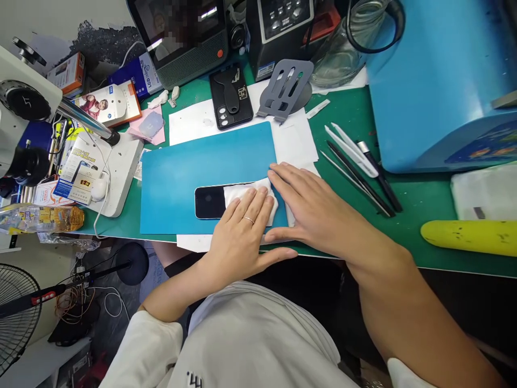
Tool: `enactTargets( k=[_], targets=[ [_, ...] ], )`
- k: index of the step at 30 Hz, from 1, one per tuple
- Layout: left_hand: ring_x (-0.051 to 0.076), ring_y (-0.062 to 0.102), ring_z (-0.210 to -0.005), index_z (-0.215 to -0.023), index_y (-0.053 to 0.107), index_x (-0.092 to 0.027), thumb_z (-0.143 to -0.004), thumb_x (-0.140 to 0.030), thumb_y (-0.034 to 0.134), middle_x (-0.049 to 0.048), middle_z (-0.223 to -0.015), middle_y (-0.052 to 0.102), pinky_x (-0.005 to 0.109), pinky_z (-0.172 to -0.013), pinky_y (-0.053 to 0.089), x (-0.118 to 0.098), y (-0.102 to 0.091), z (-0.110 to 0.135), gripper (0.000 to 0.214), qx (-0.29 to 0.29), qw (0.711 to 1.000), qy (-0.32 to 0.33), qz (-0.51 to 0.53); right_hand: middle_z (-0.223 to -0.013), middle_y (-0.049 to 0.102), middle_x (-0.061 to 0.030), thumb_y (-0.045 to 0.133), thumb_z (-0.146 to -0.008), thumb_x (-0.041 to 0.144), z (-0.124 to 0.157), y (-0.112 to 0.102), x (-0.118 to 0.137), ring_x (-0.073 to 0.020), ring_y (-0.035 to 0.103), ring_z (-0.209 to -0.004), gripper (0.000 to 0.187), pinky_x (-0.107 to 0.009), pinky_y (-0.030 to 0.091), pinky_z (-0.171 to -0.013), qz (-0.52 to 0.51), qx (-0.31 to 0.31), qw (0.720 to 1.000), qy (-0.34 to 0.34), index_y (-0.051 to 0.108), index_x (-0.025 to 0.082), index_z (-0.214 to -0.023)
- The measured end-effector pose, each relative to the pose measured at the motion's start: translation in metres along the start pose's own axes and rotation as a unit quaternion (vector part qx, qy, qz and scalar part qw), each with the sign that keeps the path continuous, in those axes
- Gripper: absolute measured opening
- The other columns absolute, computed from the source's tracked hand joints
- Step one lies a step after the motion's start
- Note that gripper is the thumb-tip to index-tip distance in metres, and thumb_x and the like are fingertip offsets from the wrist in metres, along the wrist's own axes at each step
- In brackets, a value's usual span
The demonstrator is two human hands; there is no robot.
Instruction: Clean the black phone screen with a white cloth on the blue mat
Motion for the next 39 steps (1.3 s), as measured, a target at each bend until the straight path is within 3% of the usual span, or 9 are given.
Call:
enactTargets(
  k=[4,10,17,22,26,30,33,39],
  targets=[
    [0.032,0.025,-0.166,-0.165,0.032,-0.007,-0.103,-0.077,0.037,0.0213,-0.173,0.034,0.051,-0.134,0.027,0.016,-0.005,0.004,0.094,-0.003,1.000,-0.030,0.002,-0.169,0.039,-0.0290,0.038,-0.089,0.088,0.000,-0.001,0.001,-0.0443,0.039,-0.157,0.117,-0.064,0.037,-0.124,0.003,-0.006,1.000,-0.001,0.011,0.010,-0.172],
    [0.038,0.023,-0.165,-0.169,0.020,-0.006,-0.104,-0.077,0.035,0.0251,-0.174,0.028,0.056,-0.132,0.028,0.046,-0.016,0.031,0.097,-0.005,0.996,-0.082,-0.042,-0.170,0.039,-0.0271,0.035,-0.095,0.083,-0.001,-0.003,0.005,-0.0420,0.037,-0.159,0.108,-0.062,0.035,-0.126,0.007,-0.010,1.000,0.009,0.016,0.009,-0.172],
    [0.039,0.019,-0.165,-0.172,0.004,-0.007,-0.103,-0.077,0.037,0.0268,-0.174,0.027,0.059,-0.129,0.032,0.031,-0.014,0.055,0.103,-0.003,0.991,-0.108,-0.080,-0.171,0.037,-0.0277,0.039,-0.100,0.076,-0.003,-0.003,0.005,-0.0411,0.035,-0.160,0.101,-0.062,0.037,-0.126,0.031,0.003,1.000,0.005,0.018,0.006,-0.170],
    [0.040,0.018,-0.166,-0.167,0.020,0.002,-0.096,-0.089,0.026,0.0292,-0.174,0.026,0.054,-0.132,0.028,0.010,-0.006,0.033,0.116,0.021,0.997,-0.043,-0.052,-0.169,0.039,-0.0289,0.043,-0.107,0.060,-0.003,-0.004,0.008,-0.0409,0.038,-0.158,0.082,-0.062,0.038,-0.125,0.039,-0.002,0.999,0.008,0.033,0.002,-0.164],
    [0.039,0.017,-0.166,-0.162,0.031,0.009,-0.082,-0.099,0.013,0.0307,-0.172,0.030,0.051,-0.134,0.022,-0.006,0.004,0.003,0.135,-0.008,0.999,-0.020,-0.047,-0.168,0.041,-0.0298,0.047,-0.108,0.046,-0.001,-0.005,0.009,-0.0419,0.039,-0.158,0.069,-0.062,0.038,-0.125,0.039,-0.003,0.999,0.002,0.041,0.001,-0.159],
    [0.038,0.021,-0.166,-0.162,0.031,0.011,-0.083,-0.098,0.014,0.0314,-0.171,0.029,0.049,-0.134,0.022,-0.011,0.011,-0.019,0.135,-0.026,0.997,-0.019,-0.064,-0.169,0.040,-0.0283,0.047,-0.107,0.038,0.000,-0.005,0.008,-0.0403,0.038,-0.158,0.070,-0.061,0.038,-0.126,0.032,-0.004,0.999,0.000,0.029,0.004,-0.166],
    [0.038,0.022,-0.165,-0.162,0.033,0.010,-0.087,-0.095,0.017,0.0302,-0.172,0.029,0.048,-0.134,0.023,-0.003,0.011,-0.026,0.130,-0.020,0.998,-0.014,-0.063,-0.170,0.038,-0.0279,0.047,-0.108,0.041,0.001,-0.005,0.008,-0.0388,0.039,-0.159,0.078,-0.061,0.038,-0.126,0.024,-0.002,1.000,0.001,0.014,0.009,-0.171],
    [0.040,0.023,-0.165,-0.161,0.032,0.009,-0.095,-0.089,0.019,0.0321,-0.172,0.029,0.052,-0.133,0.026,0.024,0.003,-0.009,0.119,-0.022,0.996,-0.050,-0.064,-0.174,0.033,-0.0247,0.049,-0.106,0.053,0.003,-0.006,0.006,-0.0392,0.034,-0.161,0.090,-0.063,0.035,-0.127,0.005,0.017,1.000,0.014,0.000,0.017,-0.174]
  ],
)
Point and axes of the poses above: each hand's wrist, its own z-axis away from the middle knuckle, its own y-axis out of the palm, x = y × z, the point moved 3 cm from there along -z, towards the middle knuckle
